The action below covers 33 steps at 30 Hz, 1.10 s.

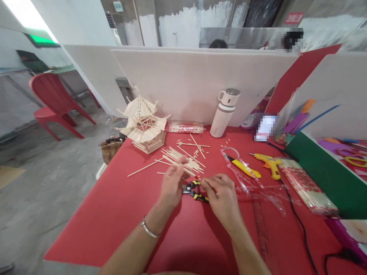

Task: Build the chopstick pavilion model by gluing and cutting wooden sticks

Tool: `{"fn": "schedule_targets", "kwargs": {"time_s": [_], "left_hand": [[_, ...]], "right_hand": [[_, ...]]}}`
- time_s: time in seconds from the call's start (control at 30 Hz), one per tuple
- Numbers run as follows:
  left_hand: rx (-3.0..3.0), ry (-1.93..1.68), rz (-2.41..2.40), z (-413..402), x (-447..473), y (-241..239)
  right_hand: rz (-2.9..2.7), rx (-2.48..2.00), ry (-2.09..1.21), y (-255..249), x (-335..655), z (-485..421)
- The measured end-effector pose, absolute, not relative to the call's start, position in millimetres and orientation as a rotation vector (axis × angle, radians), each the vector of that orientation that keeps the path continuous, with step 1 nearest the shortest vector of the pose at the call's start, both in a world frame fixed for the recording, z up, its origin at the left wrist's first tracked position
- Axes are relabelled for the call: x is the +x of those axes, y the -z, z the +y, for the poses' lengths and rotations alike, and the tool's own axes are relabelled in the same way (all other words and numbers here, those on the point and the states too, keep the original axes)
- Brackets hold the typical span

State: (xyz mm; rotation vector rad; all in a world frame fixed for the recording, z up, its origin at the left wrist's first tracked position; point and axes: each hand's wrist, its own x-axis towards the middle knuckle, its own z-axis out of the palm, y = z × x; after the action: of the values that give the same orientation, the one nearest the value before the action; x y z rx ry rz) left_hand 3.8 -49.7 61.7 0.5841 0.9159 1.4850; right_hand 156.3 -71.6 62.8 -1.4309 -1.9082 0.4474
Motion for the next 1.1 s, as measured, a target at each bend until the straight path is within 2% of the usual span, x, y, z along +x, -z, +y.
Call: {"fn": "schedule_targets", "kwargs": {"time_s": [0.2,0.33,0.47,0.83,1.1], "left_hand": [[0.350,-1.812,1.034,-9,-58,-85],[0.264,-1.570,1.244,10,-76,-70],[0.255,-1.513,1.345,18,-72,-49],[0.436,-1.636,1.479,-5,-79,-55],[0.572,-1.563,1.400,-21,-54,-63]], "right_hand": [[-1.895,-1.552,-0.297,-52,227,-63],[-1.754,-2.220,0.157,-35,327,-79],[-1.727,-2.626,0.164,-26,372,-93],[-2.113,-2.476,-0.170,-6,324,-45],[-2.179,-2.369,0.056,-8,313,-27]]}}
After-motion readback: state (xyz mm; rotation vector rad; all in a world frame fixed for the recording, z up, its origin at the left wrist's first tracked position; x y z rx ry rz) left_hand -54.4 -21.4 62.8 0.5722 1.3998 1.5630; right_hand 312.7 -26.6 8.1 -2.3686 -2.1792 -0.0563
